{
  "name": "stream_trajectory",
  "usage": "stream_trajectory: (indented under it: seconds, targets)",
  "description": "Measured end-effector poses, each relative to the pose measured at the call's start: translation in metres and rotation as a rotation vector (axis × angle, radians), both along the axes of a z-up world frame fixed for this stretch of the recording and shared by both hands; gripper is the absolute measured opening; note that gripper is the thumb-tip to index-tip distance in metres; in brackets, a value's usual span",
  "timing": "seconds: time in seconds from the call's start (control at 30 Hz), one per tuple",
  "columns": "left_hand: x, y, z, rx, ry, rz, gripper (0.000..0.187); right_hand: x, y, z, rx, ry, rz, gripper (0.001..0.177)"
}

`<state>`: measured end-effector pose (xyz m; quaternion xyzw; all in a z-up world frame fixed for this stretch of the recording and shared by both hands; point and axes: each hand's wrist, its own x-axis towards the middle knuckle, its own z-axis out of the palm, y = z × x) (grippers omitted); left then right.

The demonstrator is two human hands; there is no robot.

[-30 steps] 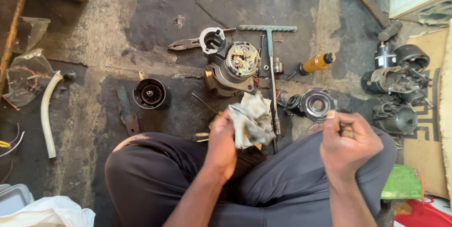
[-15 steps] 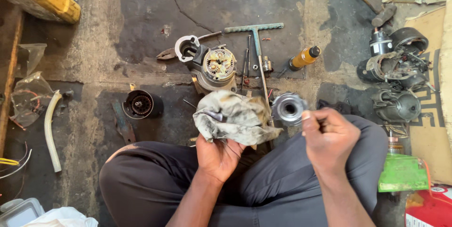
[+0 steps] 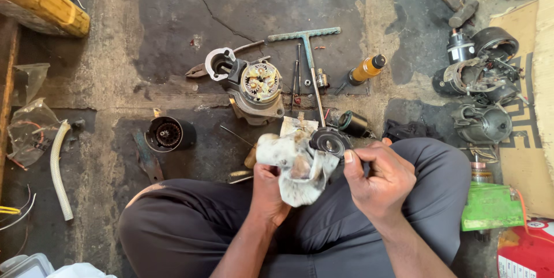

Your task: The person sits on the floor and works on a disassembled engine component. They apply grease from a pouch to the internal gears, then use a squeeze bottle to add oil. Finally, they wipe a separate metal part with a cloth.

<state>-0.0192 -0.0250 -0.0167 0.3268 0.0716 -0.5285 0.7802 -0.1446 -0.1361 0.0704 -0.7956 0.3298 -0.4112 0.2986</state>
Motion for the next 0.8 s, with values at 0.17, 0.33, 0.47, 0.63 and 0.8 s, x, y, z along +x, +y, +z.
stream_trajectory:
  seconds: [0.17,0.33,0.47,0.63,0.8]
  targets:
    - [-0.003,-0.003,-0.008,0.081,-0.307,0.033,0.022,0.004,0.004,0.006,-0.266,0.004,0.112,0.021]
    - [-0.005,0.004,-0.01,0.075,-0.654,0.113,0.018,0.01,0.014,0.009,-0.37,-0.027,0.275,0.018]
    - [-0.01,0.005,0.006,0.157,-0.633,0.099,0.025,0.016,0.019,0.01,-0.383,-0.07,0.298,0.02]
    - [-0.009,0.002,0.023,0.113,-0.554,0.158,0.033,0.02,0.023,0.008,-0.41,-0.102,0.307,0.023]
    - [-0.008,0.006,0.032,0.129,-0.519,0.154,0.035,0.022,0.029,0.009,-0.397,-0.098,0.294,0.023]
